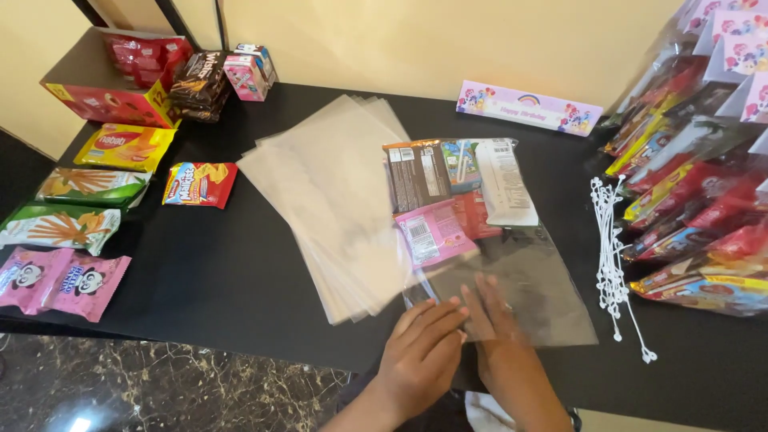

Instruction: Packing various snack items into clear plastic bags and attaching decorative birthday headers to create gift packs.

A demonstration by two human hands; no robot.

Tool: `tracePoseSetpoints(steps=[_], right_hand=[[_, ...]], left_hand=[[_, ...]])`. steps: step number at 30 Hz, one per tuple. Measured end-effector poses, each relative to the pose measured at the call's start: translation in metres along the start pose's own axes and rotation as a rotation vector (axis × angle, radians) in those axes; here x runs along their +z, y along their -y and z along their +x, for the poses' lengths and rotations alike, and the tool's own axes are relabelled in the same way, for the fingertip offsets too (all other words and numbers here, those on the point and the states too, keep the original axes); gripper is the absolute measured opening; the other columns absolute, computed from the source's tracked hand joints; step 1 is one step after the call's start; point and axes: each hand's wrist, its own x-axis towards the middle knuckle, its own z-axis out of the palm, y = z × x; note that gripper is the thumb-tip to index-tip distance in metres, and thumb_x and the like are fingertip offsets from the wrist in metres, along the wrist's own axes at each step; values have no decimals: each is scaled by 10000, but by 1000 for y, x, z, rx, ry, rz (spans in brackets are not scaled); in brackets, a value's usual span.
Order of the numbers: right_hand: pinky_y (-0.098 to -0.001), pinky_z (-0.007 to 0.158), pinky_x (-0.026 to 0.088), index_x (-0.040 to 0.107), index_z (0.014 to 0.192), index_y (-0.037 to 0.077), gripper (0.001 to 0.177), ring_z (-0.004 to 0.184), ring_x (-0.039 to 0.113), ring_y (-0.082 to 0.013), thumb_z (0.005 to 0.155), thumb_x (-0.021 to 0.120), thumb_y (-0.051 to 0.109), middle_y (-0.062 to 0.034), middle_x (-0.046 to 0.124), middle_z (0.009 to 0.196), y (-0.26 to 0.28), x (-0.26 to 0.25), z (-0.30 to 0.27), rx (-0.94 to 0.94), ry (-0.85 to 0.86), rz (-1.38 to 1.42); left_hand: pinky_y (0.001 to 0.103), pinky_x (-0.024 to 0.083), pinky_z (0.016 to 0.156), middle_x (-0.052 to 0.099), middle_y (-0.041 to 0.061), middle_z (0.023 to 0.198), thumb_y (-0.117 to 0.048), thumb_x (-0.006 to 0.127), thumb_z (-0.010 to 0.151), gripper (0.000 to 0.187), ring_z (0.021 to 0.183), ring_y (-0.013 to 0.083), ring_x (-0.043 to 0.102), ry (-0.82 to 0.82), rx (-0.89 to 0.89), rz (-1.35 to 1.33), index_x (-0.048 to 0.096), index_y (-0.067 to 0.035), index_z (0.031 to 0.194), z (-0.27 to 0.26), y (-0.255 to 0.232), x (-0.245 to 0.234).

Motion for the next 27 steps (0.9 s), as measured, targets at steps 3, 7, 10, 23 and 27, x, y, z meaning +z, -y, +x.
tracePoseSetpoints(steps=[3, 7, 10, 23, 27], right_hand=[[-572, 1323, 252, 252, 1756, 256, 756, 1701, 117, -446, 1048, 471, 107, -96, 136, 1864, -28, 29, 49, -115, -40, -274], [-645, 1371, 204, 137, 1782, 201, 792, 1692, 135, -506, 1099, 537, 163, -173, 109, 1853, -22, 33, 95, -357, -143, -735], [-588, 1376, 113, 275, 1777, 340, 716, 1688, 174, -435, 1133, 521, 535, -168, 245, 1837, -24, 47, 118, -321, -188, -1216], [-362, 1346, 304, 277, 1743, 199, 624, 1730, 74, -271, 1152, 367, 20, -121, 147, 1854, -24, 73, 126, -70, -92, 57], [-399, 1236, 504, 334, 1700, 290, 666, 1738, 53, -329, 1117, 500, 15, -127, 119, 1862, -17, 67, 130, -65, -124, 302]], left_hand=[[557, 593, 1078, 787, 196, 1237, 27, 656, 1066, 114, 1214, 379, 777, 1, 44, 10, 675, 23, 953, 0, 0, 1], [559, 599, 1099, 795, 220, 1236, 17, 640, 1091, 171, 1246, 384, 776, -7, 95, 33, 667, 27, 923, 2, -1, 0], [544, 599, 1089, 800, 198, 1225, 0, 614, 1108, 203, 1234, 362, 782, 2, 84, 45, 658, 12, 910, -1, -1, 2], [531, 622, 1064, 796, 221, 1160, 43, 609, 1097, 224, 1165, 365, 805, 15, 152, 8, 636, 31, 875, -15, 6, 3], [533, 623, 1055, 801, 246, 1200, 51, 631, 1085, 221, 1188, 389, 793, 64, 148, 0, 646, 30, 865, -21, 9, 7]])
